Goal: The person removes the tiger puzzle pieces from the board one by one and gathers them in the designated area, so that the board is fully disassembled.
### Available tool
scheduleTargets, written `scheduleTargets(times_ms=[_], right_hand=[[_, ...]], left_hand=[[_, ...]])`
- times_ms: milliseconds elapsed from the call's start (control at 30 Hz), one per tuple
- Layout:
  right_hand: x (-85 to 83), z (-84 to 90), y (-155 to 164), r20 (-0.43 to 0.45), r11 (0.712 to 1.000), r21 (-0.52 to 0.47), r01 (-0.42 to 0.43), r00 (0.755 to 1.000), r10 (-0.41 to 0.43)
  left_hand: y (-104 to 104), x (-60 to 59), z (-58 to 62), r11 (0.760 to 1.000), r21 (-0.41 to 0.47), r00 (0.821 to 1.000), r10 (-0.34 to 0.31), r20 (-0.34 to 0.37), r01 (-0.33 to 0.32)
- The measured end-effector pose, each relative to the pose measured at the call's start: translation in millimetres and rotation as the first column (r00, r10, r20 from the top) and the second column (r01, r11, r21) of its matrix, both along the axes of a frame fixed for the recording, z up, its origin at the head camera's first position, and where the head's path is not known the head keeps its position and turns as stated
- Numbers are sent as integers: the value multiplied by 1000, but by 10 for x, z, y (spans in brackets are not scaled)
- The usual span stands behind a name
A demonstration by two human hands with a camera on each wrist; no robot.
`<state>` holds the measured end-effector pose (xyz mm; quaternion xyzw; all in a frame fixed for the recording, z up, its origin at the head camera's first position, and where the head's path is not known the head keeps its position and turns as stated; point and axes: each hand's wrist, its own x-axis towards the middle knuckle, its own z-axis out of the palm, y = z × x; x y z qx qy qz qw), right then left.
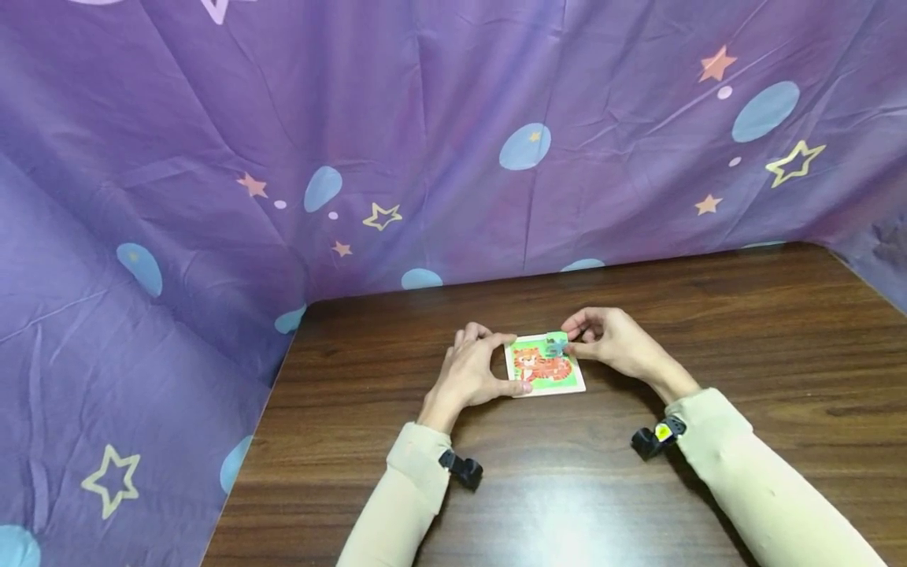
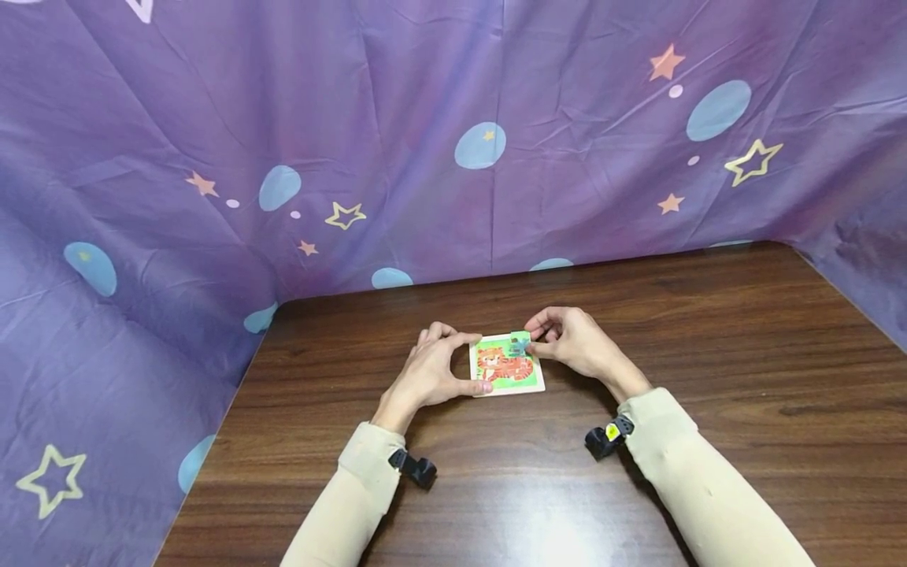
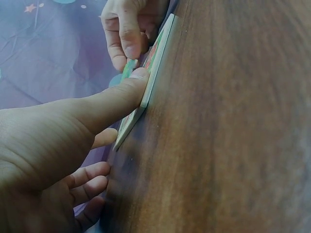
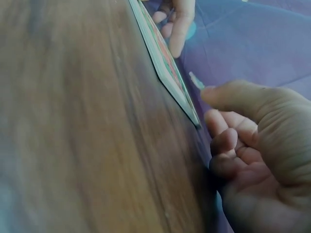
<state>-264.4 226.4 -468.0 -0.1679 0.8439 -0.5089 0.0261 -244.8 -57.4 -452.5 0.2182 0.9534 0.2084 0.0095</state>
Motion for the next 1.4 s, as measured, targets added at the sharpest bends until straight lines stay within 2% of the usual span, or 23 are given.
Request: scheduleTargets(times_ms=[433,633,933,1133,1400], right_hand=[[43,150,234,-7,999,-40,-14,1000,14],[93,274,522,-32,1000,-29,6,999,-7],[234,436,988,-39,991,-23,133,990,-134],[309,477,1320,-27,989,-12,148,989,-149],[338,472,1652,-57,989,13,149,987,-148]], left_hand=[[-6,-2,-12,1000,16,1000,9,8,-9],[1,4,-10,1000,7,1000,6,3,-6],[-12,10,-18,1000,19,1000,-3,1,3],[-26,12,-40,1000,26,1000,-8,8,8],[-42,-17,-38,999,35,1000,-16,-2,16]])
